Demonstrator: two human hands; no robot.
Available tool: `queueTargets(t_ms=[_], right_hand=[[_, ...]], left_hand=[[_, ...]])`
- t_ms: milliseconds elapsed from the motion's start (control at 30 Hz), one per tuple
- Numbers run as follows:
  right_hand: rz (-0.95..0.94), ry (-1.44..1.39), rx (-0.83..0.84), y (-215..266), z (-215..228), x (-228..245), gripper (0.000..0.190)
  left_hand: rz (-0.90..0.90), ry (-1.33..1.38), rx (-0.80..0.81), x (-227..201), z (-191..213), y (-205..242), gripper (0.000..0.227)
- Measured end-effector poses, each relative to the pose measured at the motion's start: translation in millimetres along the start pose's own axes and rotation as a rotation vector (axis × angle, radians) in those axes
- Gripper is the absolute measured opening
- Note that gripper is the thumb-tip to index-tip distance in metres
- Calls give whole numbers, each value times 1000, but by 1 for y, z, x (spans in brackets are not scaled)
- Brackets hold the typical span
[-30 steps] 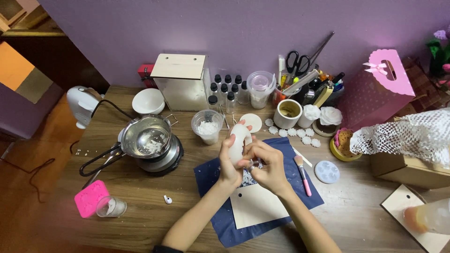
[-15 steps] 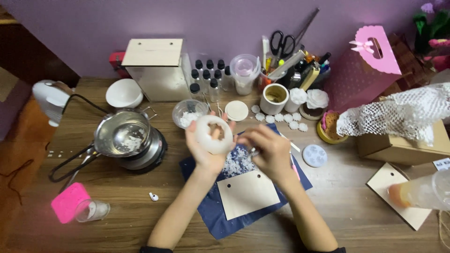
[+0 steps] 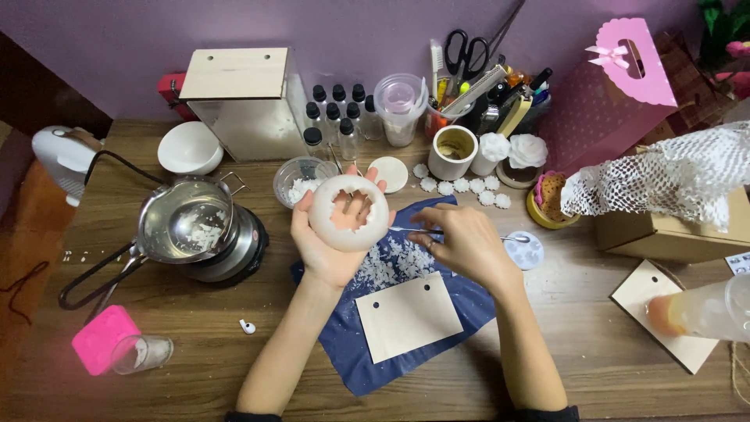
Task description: Scraping the interior of a white circular mold using a small metal tool to remove excess material.
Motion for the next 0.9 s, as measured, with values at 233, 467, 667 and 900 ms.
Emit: queueTargets(t_ms=[233,467,667,900], right_hand=[[142,-30,-38,23,14,2,17],[429,-52,-449,47,7,17,4],[526,108,-604,44,-4,20,7],[567,124,-801,50,-6,35,9]], left_hand=[[-53,-57,140,-7,-10,7,74],[-200,-194,433,1,-17,27,86],[-433,-482,568,1,-32,52,72],[-325,-252,517,-2,-33,54,76]])
Point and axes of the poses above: each hand's wrist, its own y-axis away from the middle knuckle, its own z-axis out of the back of the hand, x = y × z, the point moved 3 cm from there along -y, towards the middle knuckle
